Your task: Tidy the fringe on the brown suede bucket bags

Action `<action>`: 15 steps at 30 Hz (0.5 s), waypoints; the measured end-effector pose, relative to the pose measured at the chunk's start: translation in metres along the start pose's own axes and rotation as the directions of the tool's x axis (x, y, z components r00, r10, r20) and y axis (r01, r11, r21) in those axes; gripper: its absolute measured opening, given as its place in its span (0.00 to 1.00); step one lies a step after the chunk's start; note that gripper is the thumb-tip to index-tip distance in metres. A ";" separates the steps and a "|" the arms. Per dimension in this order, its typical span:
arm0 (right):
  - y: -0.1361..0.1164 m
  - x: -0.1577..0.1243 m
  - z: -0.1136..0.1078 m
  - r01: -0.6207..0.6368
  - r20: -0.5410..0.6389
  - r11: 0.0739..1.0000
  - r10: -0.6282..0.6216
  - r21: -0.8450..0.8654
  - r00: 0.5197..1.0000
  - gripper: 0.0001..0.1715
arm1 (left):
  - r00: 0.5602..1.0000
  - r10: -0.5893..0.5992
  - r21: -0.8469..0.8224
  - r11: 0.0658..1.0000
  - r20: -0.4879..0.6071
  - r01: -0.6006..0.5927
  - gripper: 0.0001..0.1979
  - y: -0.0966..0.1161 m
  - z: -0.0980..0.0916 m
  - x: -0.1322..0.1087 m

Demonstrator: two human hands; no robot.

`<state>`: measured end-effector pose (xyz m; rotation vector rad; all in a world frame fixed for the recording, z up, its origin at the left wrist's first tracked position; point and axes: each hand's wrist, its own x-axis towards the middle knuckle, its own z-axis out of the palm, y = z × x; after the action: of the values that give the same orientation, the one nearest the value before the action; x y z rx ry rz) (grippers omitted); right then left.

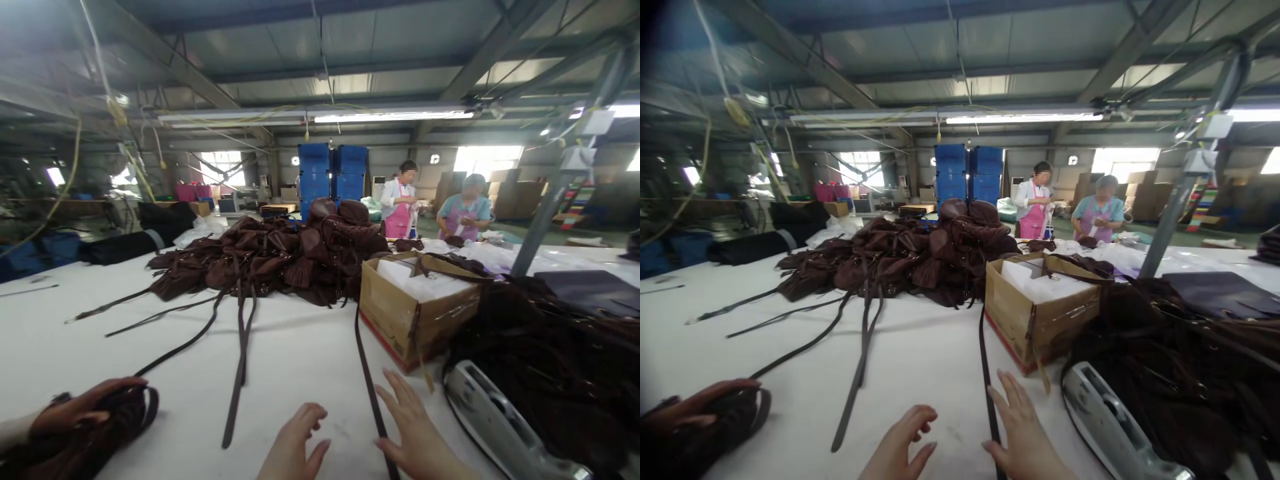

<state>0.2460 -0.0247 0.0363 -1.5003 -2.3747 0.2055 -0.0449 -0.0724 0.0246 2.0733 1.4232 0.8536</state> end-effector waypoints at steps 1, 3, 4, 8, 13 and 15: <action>-0.009 0.014 0.015 0.000 0.074 1.000 0.000 0.002 0.997 0.46 | 1.000 -0.020 0.043 0.999 0.021 0.019 0.18 -0.001 -0.006 0.010; -0.019 0.044 0.035 -0.021 0.139 1.000 0.022 -0.007 0.990 0.48 | 0.996 -0.070 0.131 0.989 0.064 0.061 0.20 -0.006 -0.019 0.033; -0.019 0.057 0.044 -0.037 0.154 0.999 0.039 -0.016 0.987 0.47 | 0.992 -0.096 0.176 0.981 0.076 0.081 0.21 -0.012 -0.025 0.046; 0.009 0.087 0.091 -0.018 0.128 0.999 0.024 -0.049 0.992 0.40 | 0.986 -0.162 0.384 0.914 0.042 0.134 0.31 -0.043 -0.054 0.113; 0.058 0.096 0.165 0.151 -0.158 0.962 -0.190 -0.228 0.969 0.35 | 0.992 -0.100 0.637 0.761 -0.080 0.128 0.39 -0.069 -0.096 0.237; 0.066 0.100 0.178 0.154 -0.274 0.934 -0.248 -0.323 0.929 0.27 | 0.991 0.006 0.700 0.708 -0.132 0.089 0.40 -0.067 -0.111 0.297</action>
<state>0.2008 0.1026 -0.1306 -1.2733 -2.3475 -0.4269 -0.0889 0.2339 0.1213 2.5370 2.1070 0.4391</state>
